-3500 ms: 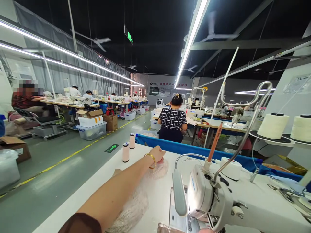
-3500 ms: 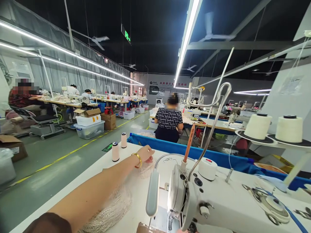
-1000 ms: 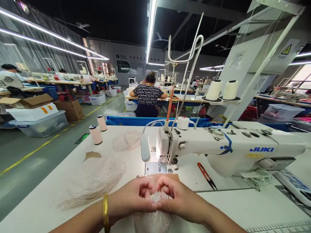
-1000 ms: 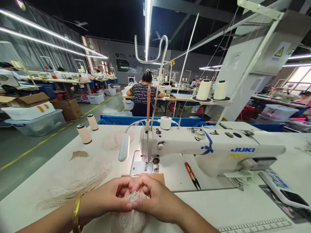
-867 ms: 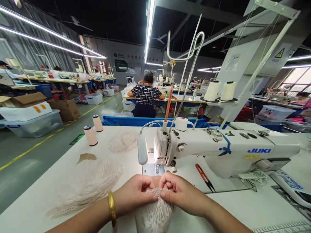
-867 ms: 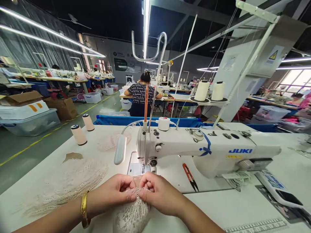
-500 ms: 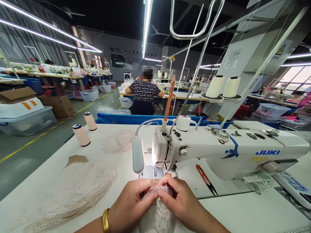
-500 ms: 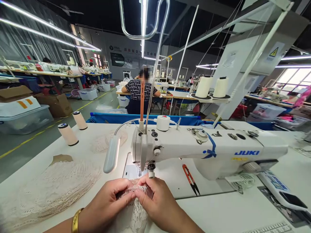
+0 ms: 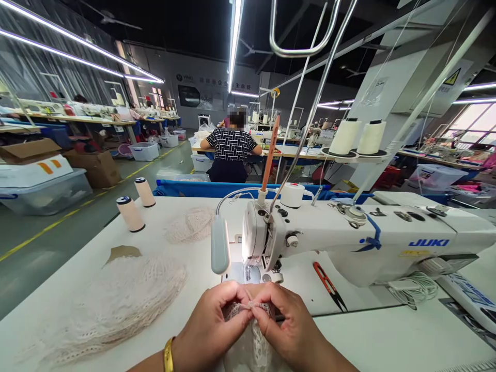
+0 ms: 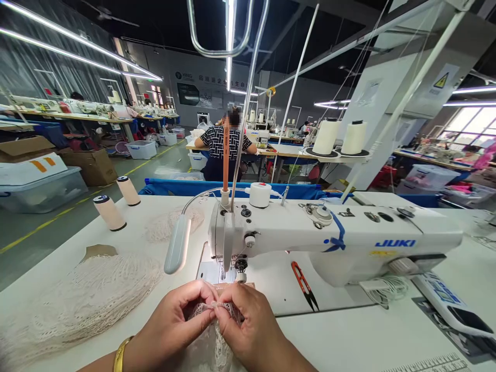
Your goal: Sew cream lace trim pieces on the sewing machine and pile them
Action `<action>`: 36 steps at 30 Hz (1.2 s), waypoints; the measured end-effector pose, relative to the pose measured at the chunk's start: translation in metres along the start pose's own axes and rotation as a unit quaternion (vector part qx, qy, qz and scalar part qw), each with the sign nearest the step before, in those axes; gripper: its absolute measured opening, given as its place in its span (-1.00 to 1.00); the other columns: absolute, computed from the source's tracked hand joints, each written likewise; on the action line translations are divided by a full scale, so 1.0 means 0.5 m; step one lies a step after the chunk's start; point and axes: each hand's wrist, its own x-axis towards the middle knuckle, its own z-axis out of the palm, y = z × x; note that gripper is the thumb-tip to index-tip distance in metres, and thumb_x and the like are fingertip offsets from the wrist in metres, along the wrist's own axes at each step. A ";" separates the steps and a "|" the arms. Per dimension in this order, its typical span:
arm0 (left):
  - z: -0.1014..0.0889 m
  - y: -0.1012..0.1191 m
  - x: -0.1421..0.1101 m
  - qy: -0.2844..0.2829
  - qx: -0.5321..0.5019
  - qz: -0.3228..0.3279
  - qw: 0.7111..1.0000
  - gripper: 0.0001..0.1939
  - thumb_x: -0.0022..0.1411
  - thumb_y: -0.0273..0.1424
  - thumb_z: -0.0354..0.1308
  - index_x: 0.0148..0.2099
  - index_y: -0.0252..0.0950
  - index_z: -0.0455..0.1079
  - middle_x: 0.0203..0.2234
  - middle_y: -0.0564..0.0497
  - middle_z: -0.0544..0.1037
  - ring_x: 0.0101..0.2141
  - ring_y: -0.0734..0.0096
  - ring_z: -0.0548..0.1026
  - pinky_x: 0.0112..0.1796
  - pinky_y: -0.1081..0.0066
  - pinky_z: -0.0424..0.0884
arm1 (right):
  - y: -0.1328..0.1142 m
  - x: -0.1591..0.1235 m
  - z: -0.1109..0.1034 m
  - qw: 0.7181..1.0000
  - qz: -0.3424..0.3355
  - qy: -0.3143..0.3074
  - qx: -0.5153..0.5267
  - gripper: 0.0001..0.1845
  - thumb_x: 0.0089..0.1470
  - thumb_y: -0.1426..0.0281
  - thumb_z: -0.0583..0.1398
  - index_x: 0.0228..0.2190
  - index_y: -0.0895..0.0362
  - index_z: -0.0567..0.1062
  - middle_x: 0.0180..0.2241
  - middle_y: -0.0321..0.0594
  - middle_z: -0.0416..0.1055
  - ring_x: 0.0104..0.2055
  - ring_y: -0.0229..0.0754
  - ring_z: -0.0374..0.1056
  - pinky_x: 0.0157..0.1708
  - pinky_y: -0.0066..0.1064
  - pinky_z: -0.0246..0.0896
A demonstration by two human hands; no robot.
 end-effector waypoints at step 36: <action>-0.010 0.055 -0.029 -0.044 -0.029 0.004 0.999 -0.68 0.23 -0.14 0.29 -0.40 -0.28 0.42 -0.38 -0.01 0.58 -0.28 0.27 0.47 -0.21 0.38 0.39 | -0.041 -0.018 -0.024 0.998 0.022 -0.052 0.022 -0.80 0.35 0.28 0.15 -0.35 0.03 0.35 -0.42 -0.37 0.33 -0.37 -0.24 0.25 -0.33 -0.42 0.12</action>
